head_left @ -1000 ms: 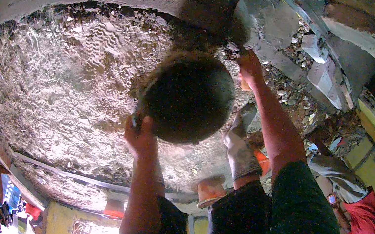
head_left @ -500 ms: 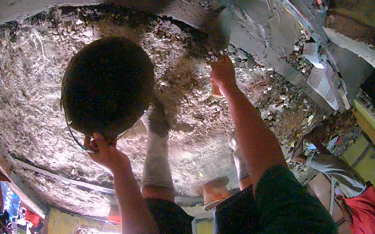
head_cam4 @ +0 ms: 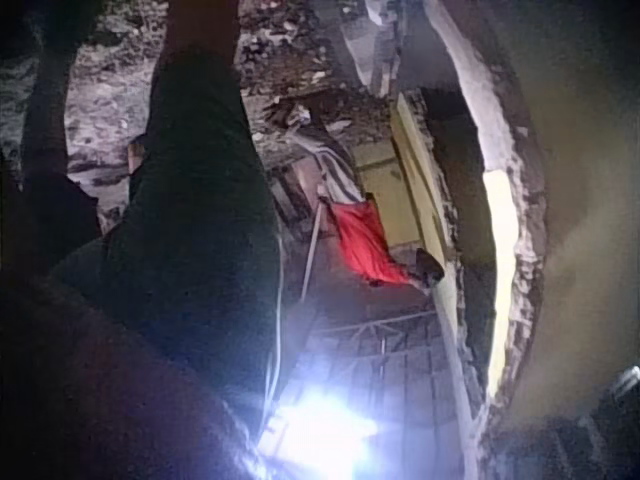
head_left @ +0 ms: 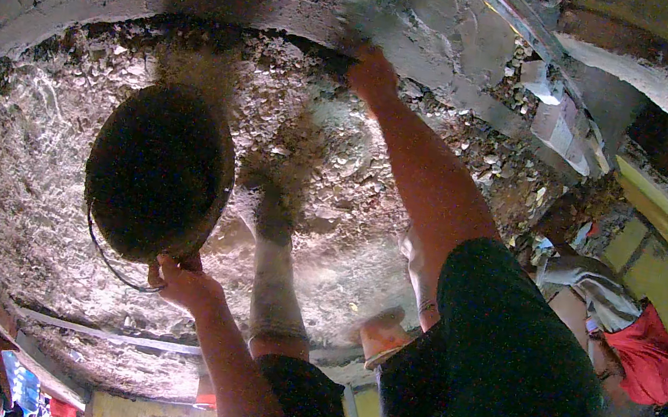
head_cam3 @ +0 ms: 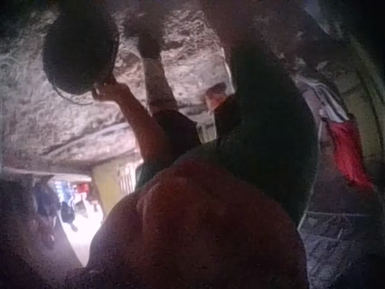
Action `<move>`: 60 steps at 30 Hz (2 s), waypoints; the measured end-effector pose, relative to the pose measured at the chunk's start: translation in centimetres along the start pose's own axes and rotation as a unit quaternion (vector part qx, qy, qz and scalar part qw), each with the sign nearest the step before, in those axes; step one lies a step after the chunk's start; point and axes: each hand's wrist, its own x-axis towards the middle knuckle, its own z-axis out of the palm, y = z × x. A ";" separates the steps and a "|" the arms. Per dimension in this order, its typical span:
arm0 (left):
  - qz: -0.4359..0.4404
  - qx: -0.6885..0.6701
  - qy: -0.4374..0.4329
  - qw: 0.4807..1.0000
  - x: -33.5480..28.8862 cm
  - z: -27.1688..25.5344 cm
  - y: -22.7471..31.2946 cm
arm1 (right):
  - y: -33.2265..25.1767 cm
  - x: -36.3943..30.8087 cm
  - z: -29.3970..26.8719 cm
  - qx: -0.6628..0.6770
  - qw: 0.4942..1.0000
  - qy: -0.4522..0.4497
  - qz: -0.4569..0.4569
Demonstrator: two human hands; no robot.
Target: The person scoops wet cement from a bucket using a trowel and applies it to the ceiling surface. They spread the material evenly across the rough ceiling and then use a wooden float to smooth the applied layer.
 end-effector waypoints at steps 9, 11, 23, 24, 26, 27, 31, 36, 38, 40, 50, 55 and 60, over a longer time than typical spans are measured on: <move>0.039 -0.032 -0.022 0.998 -0.6 -1.4 -1.4 | 7.0 -10.8 3.7 -0.030 0.995 -0.095 -0.012; 0.028 -0.048 0.001 0.998 -0.9 -0.6 -1.2 | 3.9 -12.1 2.4 0.070 0.990 -0.085 -0.090; 0.009 -0.022 0.029 0.999 -2.1 0.0 -2.0 | -7.8 4.2 -1.9 0.612 0.751 -0.113 0.220; 0.033 -0.014 0.021 0.999 -2.1 -0.2 -2.2 | -9.7 4.6 -1.8 0.583 0.768 -0.150 0.220; 0.033 -0.002 -0.017 0.999 -2.0 -0.2 -2.4 | -12.9 2.8 -1.8 0.336 0.926 -0.126 0.119; 0.018 0.014 -0.003 1.000 -1.8 -0.2 -2.2 | -14.3 2.0 -2.3 0.201 0.972 -0.106 0.059; -0.011 -0.047 0.011 0.999 -1.6 0.2 -1.4 | -13.2 -7.5 -7.3 0.225 0.969 -0.069 -0.081; -0.042 -0.227 0.042 0.972 -2.0 -0.7 -0.2 | -9.8 -18.2 -17.0 0.006 0.934 0.017 -0.356; -0.011 -0.100 0.054 0.993 -2.3 -1.3 0.6 | -10.1 -21.6 -20.0 0.204 0.945 -0.112 -0.228; 0.023 0.008 0.080 0.996 -2.7 -2.2 2.0 | -11.6 -24.0 -21.6 0.263 0.925 -0.161 -0.221; -0.016 0.078 -0.216 0.973 -3.3 -4.1 13.2 | -28.6 -24.3 -20.7 0.167 0.886 -0.388 -0.193; 0.076 0.341 -0.316 0.882 -3.6 -3.0 17.4 | -23.4 -31.2 -19.1 0.384 0.857 -0.328 -0.103; 0.066 0.248 -0.372 0.892 -9.9 -2.8 18.6 | -7.1 -43.9 -20.2 0.359 0.906 -0.202 0.098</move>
